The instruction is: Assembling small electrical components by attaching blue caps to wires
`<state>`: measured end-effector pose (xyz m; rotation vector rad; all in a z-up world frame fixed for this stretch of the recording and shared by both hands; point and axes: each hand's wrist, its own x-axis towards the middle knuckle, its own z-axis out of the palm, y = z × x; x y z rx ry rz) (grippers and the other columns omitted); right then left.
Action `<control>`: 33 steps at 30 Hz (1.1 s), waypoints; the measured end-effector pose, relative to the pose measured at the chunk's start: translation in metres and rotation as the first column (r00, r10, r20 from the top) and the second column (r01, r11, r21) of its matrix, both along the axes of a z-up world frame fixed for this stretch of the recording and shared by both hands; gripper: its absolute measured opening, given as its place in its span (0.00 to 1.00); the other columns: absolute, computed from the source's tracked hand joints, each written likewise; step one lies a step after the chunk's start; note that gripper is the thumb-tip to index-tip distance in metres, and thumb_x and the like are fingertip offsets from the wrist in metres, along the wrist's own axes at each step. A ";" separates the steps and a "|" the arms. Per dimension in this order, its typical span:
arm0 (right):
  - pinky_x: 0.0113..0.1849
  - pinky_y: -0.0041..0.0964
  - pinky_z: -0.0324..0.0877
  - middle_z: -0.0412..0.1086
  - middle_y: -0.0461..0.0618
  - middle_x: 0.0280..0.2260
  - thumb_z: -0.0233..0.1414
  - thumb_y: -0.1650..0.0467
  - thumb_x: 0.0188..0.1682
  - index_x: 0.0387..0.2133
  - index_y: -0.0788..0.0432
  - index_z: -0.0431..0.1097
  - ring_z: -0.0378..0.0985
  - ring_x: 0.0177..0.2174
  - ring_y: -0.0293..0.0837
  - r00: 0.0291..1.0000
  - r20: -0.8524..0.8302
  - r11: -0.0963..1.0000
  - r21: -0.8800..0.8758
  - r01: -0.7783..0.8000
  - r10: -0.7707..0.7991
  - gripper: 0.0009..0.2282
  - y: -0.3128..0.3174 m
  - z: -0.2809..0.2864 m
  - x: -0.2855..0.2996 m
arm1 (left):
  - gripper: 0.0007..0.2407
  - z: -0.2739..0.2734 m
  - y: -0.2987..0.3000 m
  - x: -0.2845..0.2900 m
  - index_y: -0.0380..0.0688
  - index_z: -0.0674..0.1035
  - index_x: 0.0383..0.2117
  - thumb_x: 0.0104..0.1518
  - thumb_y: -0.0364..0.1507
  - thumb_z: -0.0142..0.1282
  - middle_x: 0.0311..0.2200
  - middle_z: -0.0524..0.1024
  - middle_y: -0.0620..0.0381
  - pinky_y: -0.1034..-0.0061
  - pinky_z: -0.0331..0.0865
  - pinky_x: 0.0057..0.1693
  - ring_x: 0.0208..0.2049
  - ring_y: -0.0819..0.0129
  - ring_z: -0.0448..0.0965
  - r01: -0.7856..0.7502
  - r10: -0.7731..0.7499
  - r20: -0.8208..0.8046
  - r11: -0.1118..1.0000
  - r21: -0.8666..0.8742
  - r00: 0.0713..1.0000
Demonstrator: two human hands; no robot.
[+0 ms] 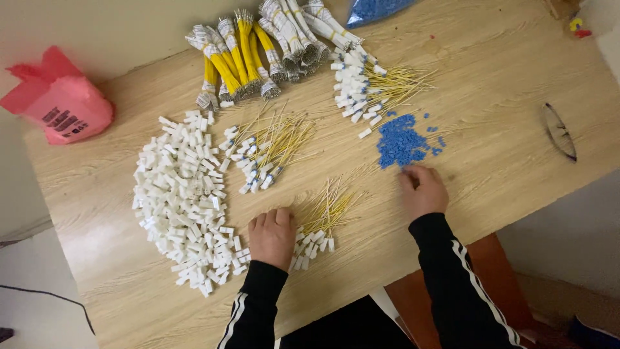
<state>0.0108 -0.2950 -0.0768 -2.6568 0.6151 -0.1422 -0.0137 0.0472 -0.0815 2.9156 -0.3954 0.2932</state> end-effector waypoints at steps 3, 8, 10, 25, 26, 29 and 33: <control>0.42 0.49 0.70 0.68 0.48 0.34 0.53 0.60 0.51 0.39 0.49 0.73 0.75 0.38 0.53 0.996 -0.087 1.000 -0.005 0.019 -0.019 0.10 0.009 0.016 0.009 | 0.10 0.001 0.002 0.001 0.55 0.73 0.26 0.46 0.39 0.60 0.24 0.74 0.62 0.67 0.72 0.41 0.30 0.63 0.79 0.005 -0.005 -0.013 1.000 -0.002 1.000; 0.44 0.52 0.69 0.63 0.43 0.39 0.49 0.56 0.52 0.39 0.44 0.70 0.74 0.41 0.50 0.980 -0.195 0.996 -0.090 0.012 -0.029 0.10 -0.005 -0.009 0.017 | 0.15 -0.003 0.003 -0.003 0.55 0.77 0.30 0.38 0.42 0.65 0.29 0.75 0.60 0.65 0.72 0.40 0.33 0.61 0.79 -0.031 0.027 -0.090 0.998 -0.047 0.996; 0.46 0.56 0.67 0.61 0.42 0.43 0.46 0.55 0.52 0.40 0.43 0.68 0.72 0.44 0.51 0.968 -0.248 0.996 -0.089 0.010 -0.032 0.11 -0.010 -0.016 0.019 | 0.13 -0.013 0.003 -0.004 0.55 0.78 0.28 0.38 0.41 0.65 0.29 0.75 0.60 0.66 0.73 0.39 0.32 0.60 0.79 -0.051 0.046 -0.094 0.997 -0.056 0.995; 0.29 0.35 0.74 0.71 0.55 0.22 0.55 0.81 0.43 0.31 0.64 0.69 0.76 0.23 0.41 0.972 0.226 0.345 0.919 -0.191 -0.065 0.05 0.131 0.081 -0.006 | 0.08 0.073 -0.008 0.002 0.40 0.77 0.43 0.58 0.25 0.54 0.29 0.81 0.50 0.81 0.74 0.34 0.27 0.71 0.79 -0.577 -0.088 -0.582 0.083 -0.813 0.808; 0.29 0.36 0.75 0.72 0.55 0.24 0.55 0.81 0.43 0.33 0.65 0.70 0.77 0.24 0.42 0.979 0.202 0.299 0.936 -0.184 -0.031 0.07 0.145 0.097 -0.007 | 0.09 0.079 -0.009 0.002 0.38 0.77 0.44 0.58 0.24 0.53 0.31 0.81 0.47 0.80 0.76 0.35 0.28 0.69 0.81 -0.615 -0.146 -0.599 -0.107 -0.781 0.787; 0.29 0.35 0.76 0.73 0.57 0.25 0.55 0.80 0.43 0.36 0.67 0.71 0.78 0.25 0.42 0.984 0.175 0.258 0.949 -0.179 0.040 0.08 0.172 0.089 -0.006 | 0.11 0.089 -0.012 0.002 0.36 0.75 0.47 0.59 0.23 0.50 0.36 0.81 0.43 0.78 0.78 0.38 0.30 0.67 0.83 -0.635 -0.236 -0.590 -0.327 -0.700 0.772; 0.28 0.31 0.73 0.73 0.56 0.22 0.56 0.78 0.45 0.33 0.68 0.74 0.75 0.23 0.38 0.961 0.258 0.305 0.911 -0.276 0.099 0.05 0.197 0.116 0.004 | 0.12 0.110 -0.014 0.002 0.33 0.75 0.49 0.59 0.23 0.49 0.36 0.80 0.42 0.78 0.79 0.37 0.31 0.66 0.83 -0.604 -0.256 -0.548 -0.377 -0.702 0.796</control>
